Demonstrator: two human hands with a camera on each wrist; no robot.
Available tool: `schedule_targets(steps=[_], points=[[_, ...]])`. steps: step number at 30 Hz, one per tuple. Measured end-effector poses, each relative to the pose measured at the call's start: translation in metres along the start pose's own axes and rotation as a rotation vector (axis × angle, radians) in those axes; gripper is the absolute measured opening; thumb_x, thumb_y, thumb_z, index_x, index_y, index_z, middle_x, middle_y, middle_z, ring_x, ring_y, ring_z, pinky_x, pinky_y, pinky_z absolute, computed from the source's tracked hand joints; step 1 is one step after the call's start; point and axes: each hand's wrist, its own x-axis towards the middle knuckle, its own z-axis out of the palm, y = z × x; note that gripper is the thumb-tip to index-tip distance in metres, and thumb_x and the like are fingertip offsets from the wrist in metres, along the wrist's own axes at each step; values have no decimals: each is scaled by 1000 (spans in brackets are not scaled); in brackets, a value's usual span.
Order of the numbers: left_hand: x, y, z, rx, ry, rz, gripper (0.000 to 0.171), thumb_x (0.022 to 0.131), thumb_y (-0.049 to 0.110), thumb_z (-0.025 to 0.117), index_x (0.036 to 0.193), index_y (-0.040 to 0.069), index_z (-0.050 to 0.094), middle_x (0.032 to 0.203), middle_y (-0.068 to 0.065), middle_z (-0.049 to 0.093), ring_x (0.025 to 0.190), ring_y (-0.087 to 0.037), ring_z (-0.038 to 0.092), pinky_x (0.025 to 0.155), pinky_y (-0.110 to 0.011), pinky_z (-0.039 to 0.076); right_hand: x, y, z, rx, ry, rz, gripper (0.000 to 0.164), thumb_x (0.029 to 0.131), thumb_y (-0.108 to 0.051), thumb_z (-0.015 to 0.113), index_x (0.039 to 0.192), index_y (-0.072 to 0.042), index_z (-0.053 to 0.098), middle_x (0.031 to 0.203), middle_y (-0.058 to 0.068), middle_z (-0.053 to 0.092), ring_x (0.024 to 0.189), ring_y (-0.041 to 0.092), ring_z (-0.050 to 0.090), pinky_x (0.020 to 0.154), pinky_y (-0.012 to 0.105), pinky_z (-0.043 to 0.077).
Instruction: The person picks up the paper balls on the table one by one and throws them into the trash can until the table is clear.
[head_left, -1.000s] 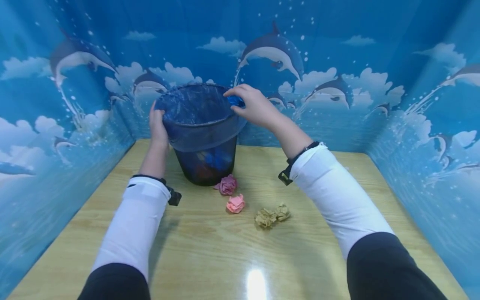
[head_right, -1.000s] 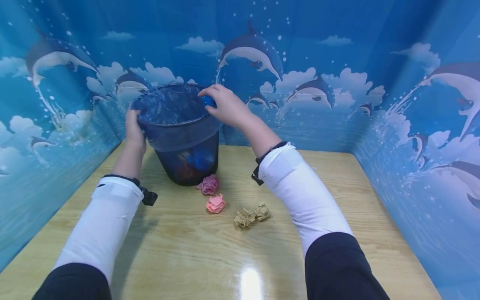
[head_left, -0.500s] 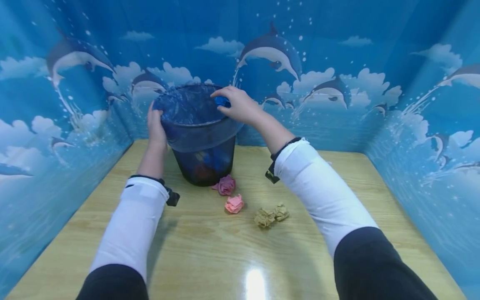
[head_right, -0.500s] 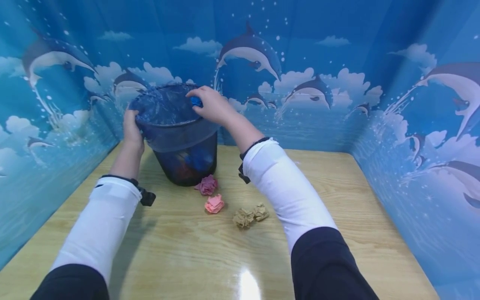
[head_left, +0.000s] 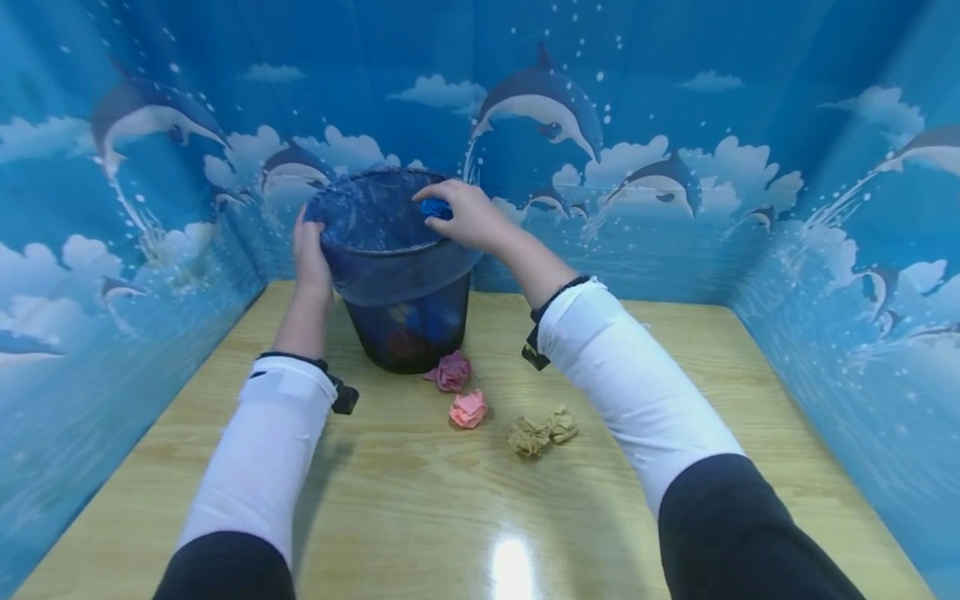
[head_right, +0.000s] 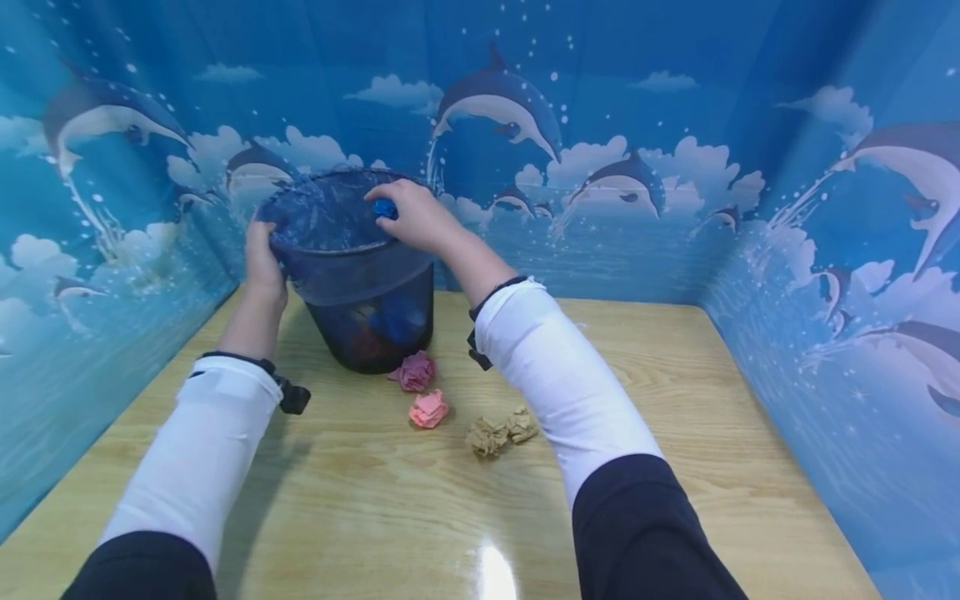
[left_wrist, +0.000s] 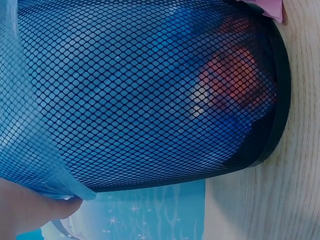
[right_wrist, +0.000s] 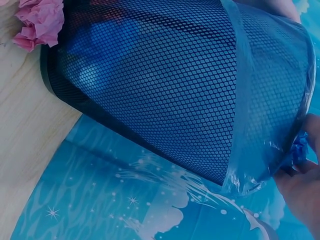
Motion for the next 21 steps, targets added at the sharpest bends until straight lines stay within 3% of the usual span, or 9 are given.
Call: schedule_targets(steps=[11,21], points=[[0,-2,1,4,12,-15,60,97,31,28,155,37,14,163,12,1,150,-11,1,121,-34,9,0,0,4,-24,-43,11,50,100,-29,52,148,-19,41,155,6,35,144,22,29,116,39,27],[-1,-3,1,4,8,27,60,97,34,27,155,36,14,163,11,2,150,-11,3,120,-34,9,-7,10,-3,-7,-60,38,59,100,-37,50,152,-20,31,161,9,19,149,23,16,120,42,18]])
